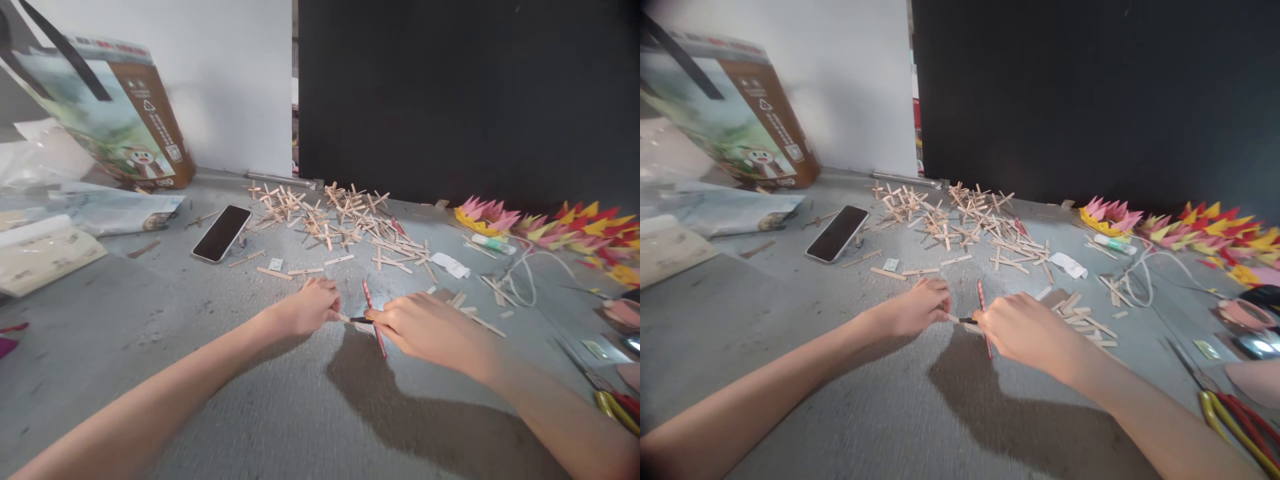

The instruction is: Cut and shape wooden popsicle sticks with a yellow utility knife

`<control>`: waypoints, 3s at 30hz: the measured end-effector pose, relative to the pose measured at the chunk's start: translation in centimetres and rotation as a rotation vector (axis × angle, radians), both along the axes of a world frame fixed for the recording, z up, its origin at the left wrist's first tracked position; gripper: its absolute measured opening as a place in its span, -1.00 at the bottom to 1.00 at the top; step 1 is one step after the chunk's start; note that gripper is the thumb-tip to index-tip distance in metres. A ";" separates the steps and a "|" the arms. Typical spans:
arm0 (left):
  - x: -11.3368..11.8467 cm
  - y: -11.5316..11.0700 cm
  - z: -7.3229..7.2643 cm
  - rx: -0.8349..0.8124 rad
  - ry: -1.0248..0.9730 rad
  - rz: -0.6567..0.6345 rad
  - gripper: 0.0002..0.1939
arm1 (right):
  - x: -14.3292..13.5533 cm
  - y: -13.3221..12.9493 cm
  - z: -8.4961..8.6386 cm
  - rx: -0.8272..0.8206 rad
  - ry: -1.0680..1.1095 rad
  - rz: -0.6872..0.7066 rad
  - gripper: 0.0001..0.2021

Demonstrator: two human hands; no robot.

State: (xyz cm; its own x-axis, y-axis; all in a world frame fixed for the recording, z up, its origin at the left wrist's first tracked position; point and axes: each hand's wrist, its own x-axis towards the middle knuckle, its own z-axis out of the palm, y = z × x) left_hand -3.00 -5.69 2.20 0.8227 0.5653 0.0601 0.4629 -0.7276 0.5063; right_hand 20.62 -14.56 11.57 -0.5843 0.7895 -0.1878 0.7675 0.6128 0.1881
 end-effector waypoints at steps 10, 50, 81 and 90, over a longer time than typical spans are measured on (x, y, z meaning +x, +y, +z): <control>0.7 -0.7 -0.9 -0.039 -0.114 0.077 -0.92 | 0.6 0.6 -0.5 -0.144 0.232 -0.187 -0.69; 1.1 -1.9 0.1 -0.015 -0.076 0.190 -0.89 | 1.9 1.0 -2.7 -0.862 0.807 -0.640 -0.41; 2.2 -1.6 -2.1 -0.648 -0.944 0.376 -0.75 | -4.9 6.9 -8.1 -0.142 1.382 -0.367 -0.63; 2.8 0.3 -2.1 -0.676 -0.911 0.336 -0.79 | -3.7 8.4 -8.7 -0.167 1.376 -0.330 -0.63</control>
State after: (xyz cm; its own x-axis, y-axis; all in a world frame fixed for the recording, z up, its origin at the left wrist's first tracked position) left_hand -0.17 -5.37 0.06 0.4351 0.8873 0.1533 -0.1505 -0.0962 0.9839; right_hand 16.92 -6.16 2.87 -0.1710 0.9485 0.2666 0.3858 0.3135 -0.8677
